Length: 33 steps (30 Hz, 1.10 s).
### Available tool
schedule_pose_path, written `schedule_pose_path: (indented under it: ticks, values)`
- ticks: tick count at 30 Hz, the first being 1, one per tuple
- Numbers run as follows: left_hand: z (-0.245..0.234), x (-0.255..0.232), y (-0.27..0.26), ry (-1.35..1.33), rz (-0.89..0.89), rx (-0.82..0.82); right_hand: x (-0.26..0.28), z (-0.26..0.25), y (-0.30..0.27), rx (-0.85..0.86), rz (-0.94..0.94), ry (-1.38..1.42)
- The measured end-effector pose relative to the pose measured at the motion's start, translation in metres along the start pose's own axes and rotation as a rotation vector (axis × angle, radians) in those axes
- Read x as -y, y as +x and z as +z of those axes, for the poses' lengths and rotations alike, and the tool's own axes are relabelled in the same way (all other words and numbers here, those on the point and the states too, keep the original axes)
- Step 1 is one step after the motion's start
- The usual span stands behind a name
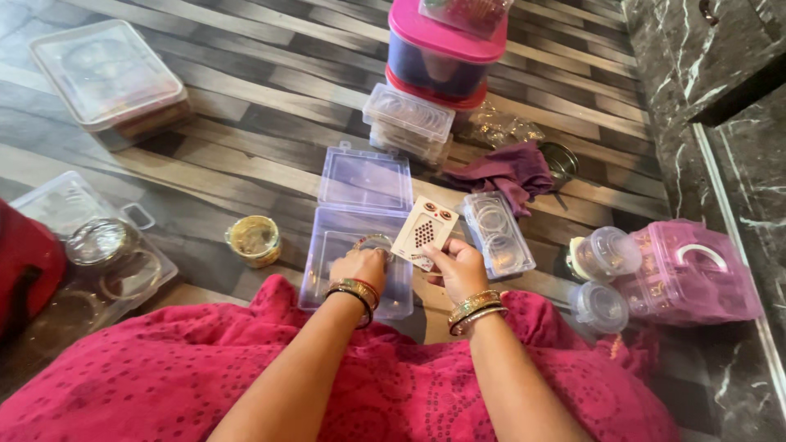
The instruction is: The person sits on the floor and organizes various bangles and jewelry into clear plastic containers. They open containers, remove bangles, inspect them, and place them into different compartments or containers.
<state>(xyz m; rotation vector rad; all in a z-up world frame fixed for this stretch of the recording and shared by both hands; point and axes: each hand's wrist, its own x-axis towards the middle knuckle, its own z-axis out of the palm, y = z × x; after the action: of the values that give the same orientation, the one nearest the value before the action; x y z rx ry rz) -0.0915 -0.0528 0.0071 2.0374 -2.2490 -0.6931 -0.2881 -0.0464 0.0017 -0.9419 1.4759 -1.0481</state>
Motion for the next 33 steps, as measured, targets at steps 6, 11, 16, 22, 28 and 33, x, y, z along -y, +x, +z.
schedule_pose_path:
  ticks: [6,11,16,22,28,33]
  values:
    - [0.004,-0.005,0.011,0.211,0.126,-0.103,0.015,-0.011,0.007,-0.011,-0.015,0.078]
    - [0.000,-0.007,0.008,0.283,0.193,-0.099,0.016,-0.006,0.012,-0.001,-0.019,0.104]
    - [-0.013,0.005,-0.008,0.139,0.233,-0.322,0.018,0.000,0.011,0.042,-0.027,0.157]
    - [-0.075,0.071,-0.029,0.131,0.083,-0.484,0.019,0.016,0.011,0.119,0.065,0.202]
    - [-0.140,0.178,-0.065,0.312,-0.290,-0.511,0.017,0.063,0.015,0.273,0.105,0.272]
    - [-0.153,0.264,-0.083,0.469,-0.601,-0.234,0.018,0.105,0.005,0.279,0.162,0.307]
